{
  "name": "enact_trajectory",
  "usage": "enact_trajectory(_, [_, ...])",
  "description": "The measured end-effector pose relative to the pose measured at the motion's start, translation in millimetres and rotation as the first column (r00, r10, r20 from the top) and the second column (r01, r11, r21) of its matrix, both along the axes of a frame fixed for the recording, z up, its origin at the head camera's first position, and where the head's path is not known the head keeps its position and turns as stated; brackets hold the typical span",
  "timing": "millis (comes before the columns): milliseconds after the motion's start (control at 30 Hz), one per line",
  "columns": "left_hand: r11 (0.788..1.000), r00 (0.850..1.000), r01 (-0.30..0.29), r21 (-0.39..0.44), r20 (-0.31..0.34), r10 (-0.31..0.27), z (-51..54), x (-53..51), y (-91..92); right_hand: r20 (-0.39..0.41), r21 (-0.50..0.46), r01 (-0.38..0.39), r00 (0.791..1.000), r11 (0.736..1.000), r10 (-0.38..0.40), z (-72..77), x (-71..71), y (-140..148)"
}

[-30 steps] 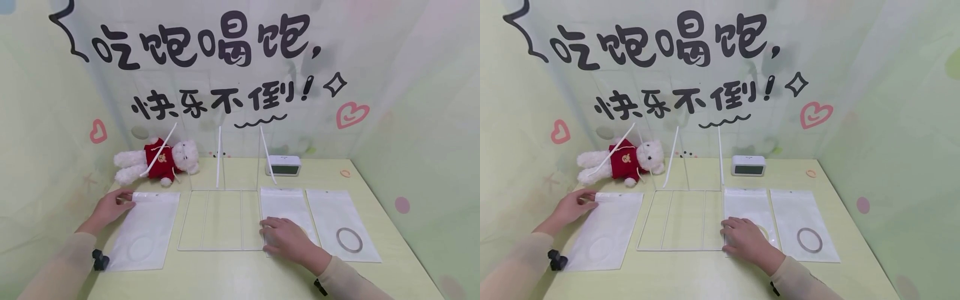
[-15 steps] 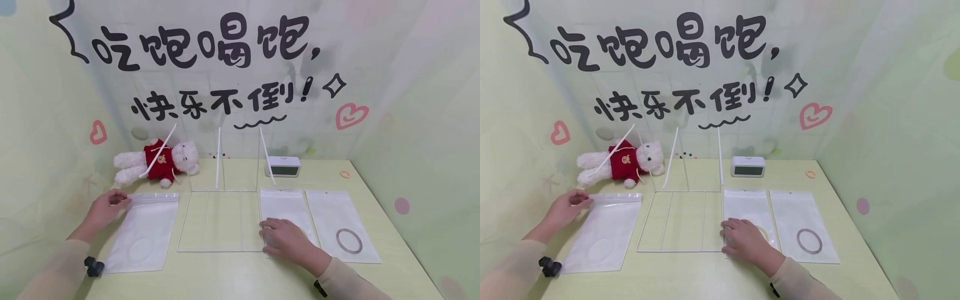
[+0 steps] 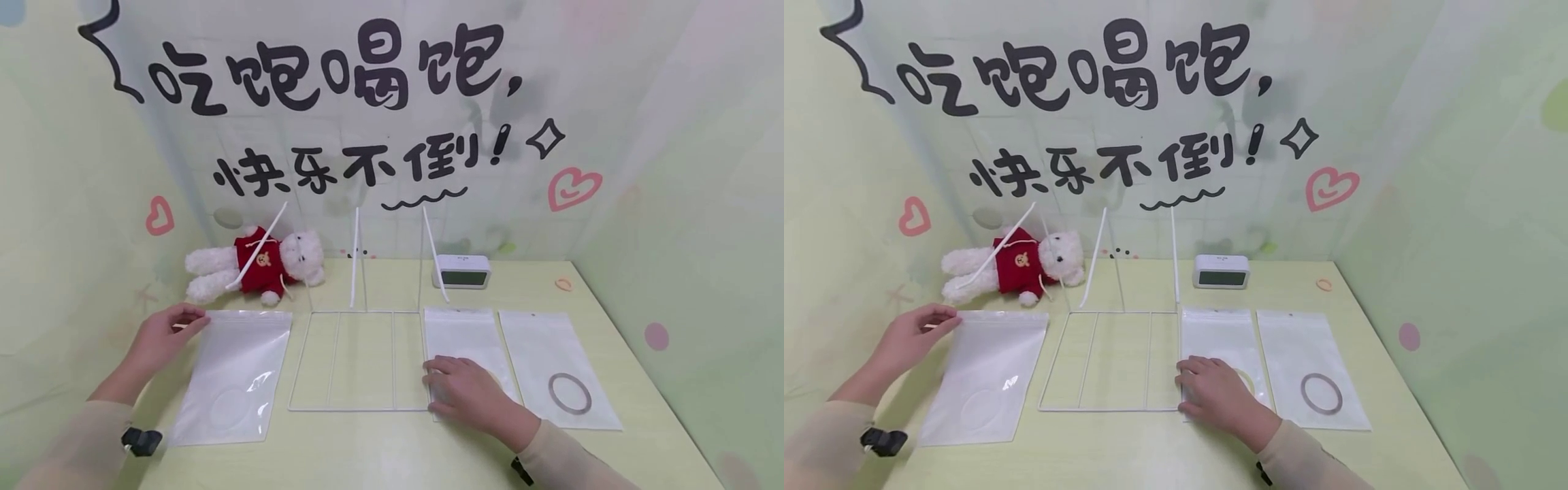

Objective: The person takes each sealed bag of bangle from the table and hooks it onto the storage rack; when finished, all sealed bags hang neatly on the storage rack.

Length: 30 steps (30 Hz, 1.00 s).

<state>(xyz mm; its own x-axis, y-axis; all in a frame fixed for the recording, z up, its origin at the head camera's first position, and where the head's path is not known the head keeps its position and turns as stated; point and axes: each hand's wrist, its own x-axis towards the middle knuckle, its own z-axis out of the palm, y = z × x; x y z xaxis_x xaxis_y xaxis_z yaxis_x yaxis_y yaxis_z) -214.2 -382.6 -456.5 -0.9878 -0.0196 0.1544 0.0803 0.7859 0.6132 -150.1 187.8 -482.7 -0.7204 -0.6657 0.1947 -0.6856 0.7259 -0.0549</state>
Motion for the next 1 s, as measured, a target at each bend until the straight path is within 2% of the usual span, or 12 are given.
enact_trajectory(167, [1.0,1.0,0.001,-0.005,-0.022,-0.001,12.0,7.4,7.5,0.005,0.003,-0.006,1.0,1.0,0.006,1.9,-0.3,-0.3])
enact_trajectory(433, [1.0,0.998,0.022,-0.018,-0.062,-0.023,47.1,19.6,22.8,0.014,0.0,0.004,1.0,1.0,-0.004,2.9,0.1,-2.9])
enact_trajectory(567, [0.999,0.993,0.044,-0.02,-0.107,-0.046,59.2,25.6,34.2,0.003,-0.006,0.012,1.0,1.0,-0.012,1.2,0.9,-2.5])
enact_trajectory(767, [0.996,0.973,0.09,-0.012,-0.213,-0.09,75.1,34.3,50.1,0.011,-0.003,0.037,0.999,0.999,-0.037,0.5,0.7,-1.0])
enact_trajectory(1000, [0.991,0.936,0.135,0.015,-0.329,-0.123,93.6,46.7,63.9,0.0,-0.011,0.02,1.0,1.0,-0.02,1.0,1.3,-2.5])
